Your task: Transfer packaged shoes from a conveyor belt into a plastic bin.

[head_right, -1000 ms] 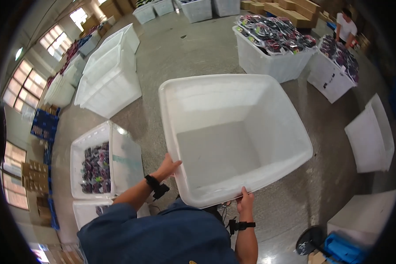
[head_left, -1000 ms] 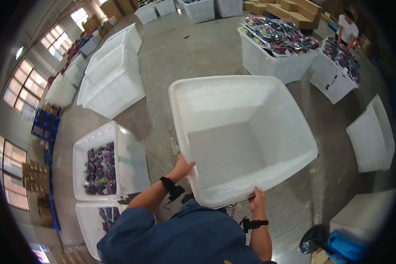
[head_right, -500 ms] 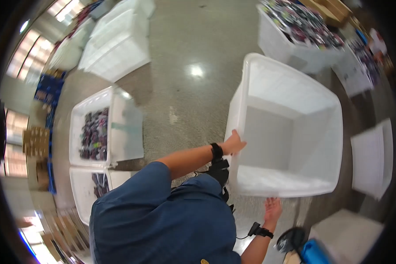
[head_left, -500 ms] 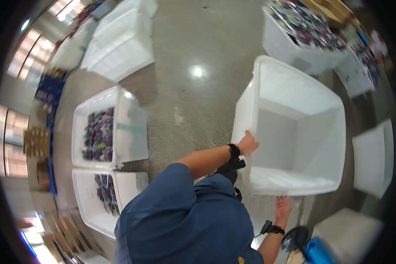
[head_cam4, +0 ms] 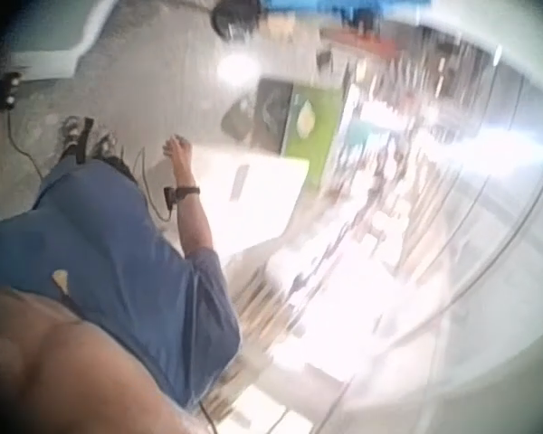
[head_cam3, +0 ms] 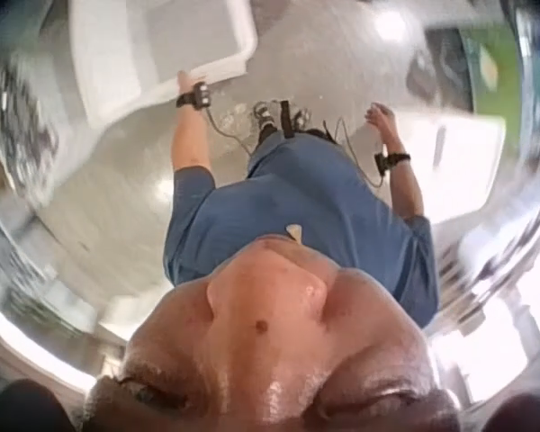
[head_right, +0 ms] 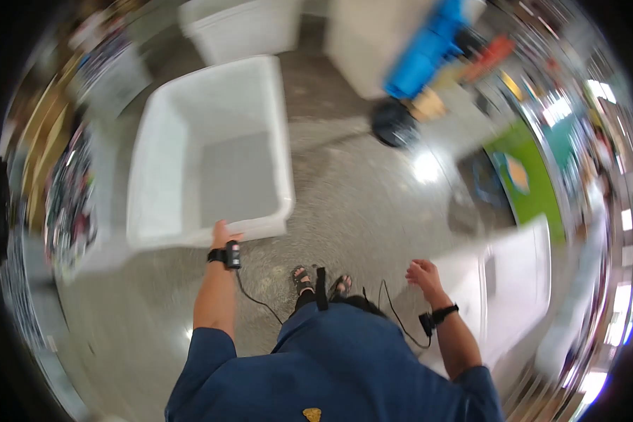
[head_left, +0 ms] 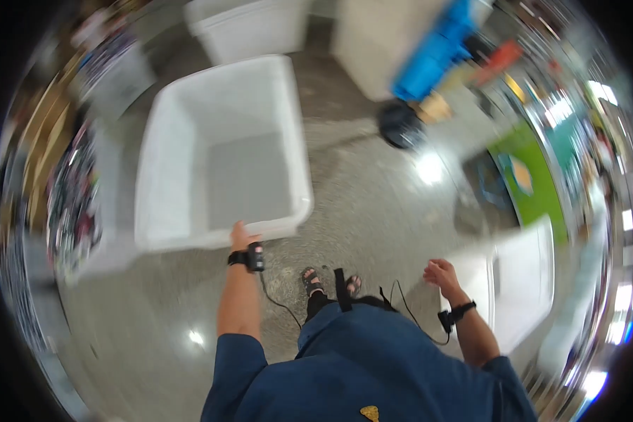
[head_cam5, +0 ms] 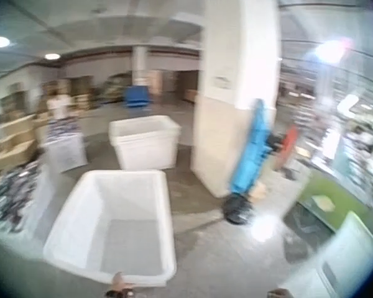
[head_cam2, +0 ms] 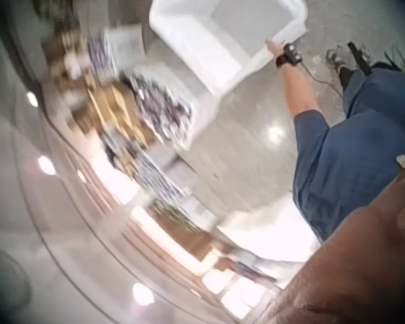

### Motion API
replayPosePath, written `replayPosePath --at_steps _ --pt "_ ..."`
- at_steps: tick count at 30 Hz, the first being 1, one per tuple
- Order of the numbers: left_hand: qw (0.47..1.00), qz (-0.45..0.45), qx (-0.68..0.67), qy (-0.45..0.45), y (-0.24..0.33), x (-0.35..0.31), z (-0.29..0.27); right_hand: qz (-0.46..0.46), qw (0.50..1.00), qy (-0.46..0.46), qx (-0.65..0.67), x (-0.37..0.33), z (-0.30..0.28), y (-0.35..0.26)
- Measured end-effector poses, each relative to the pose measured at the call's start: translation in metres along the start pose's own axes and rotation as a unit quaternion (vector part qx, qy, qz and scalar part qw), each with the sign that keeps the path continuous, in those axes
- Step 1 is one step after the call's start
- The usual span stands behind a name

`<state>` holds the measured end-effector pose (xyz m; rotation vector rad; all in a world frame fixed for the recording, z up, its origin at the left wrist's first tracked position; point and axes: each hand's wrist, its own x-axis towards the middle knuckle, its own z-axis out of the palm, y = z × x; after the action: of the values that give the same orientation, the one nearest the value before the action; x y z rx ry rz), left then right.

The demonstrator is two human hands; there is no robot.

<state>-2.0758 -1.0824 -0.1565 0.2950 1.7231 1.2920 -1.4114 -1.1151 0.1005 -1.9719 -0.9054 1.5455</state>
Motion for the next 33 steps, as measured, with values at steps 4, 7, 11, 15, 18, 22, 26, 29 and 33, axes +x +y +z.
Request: replayPosePath --at_steps 4,7,11,15,18,22,26,29,33 --pt "0.999 -0.041 -0.029 0.017 0.01 0.014 0.073 0.048 0.994 0.096 0.02 -0.078 -0.059 0.111" --pt "0.948 -0.172 0.009 -0.269 0.002 -0.061 0.187 0.204 0.957 0.183 0.092 -0.139 -0.105 0.222" --pt "0.844 -0.312 0.182 -0.397 0.044 -0.169 0.298 0.31 0.887 0.303 0.158 -0.233 -0.084 0.317" --pt "0.793 -0.217 0.302 -0.482 0.049 -0.223 0.363 0.34 0.9 0.269 0.056 -0.24 -0.082 0.321" --pt "0.744 -0.208 0.366 -0.519 0.034 -0.224 0.402 0.325 0.89 0.291 0.13 -0.226 -0.069 0.353" --pt "0.691 -0.118 0.498 -0.511 0.06 -0.17 0.477 0.261 0.901 0.322 0.131 -0.156 -0.103 0.32" --pt "0.59 -0.023 0.587 -0.554 0.086 -0.151 0.523 0.176 0.92 0.343 0.069 -0.104 -0.145 0.303" --pt "0.527 0.057 0.63 -0.567 0.099 -0.167 0.58 0.171 0.911 0.354 0.123 -0.079 -0.175 0.272" --pt "0.474 0.042 0.61 -0.634 0.089 -0.143 0.665 0.155 0.884 0.393 0.2 -0.065 -0.201 0.248"
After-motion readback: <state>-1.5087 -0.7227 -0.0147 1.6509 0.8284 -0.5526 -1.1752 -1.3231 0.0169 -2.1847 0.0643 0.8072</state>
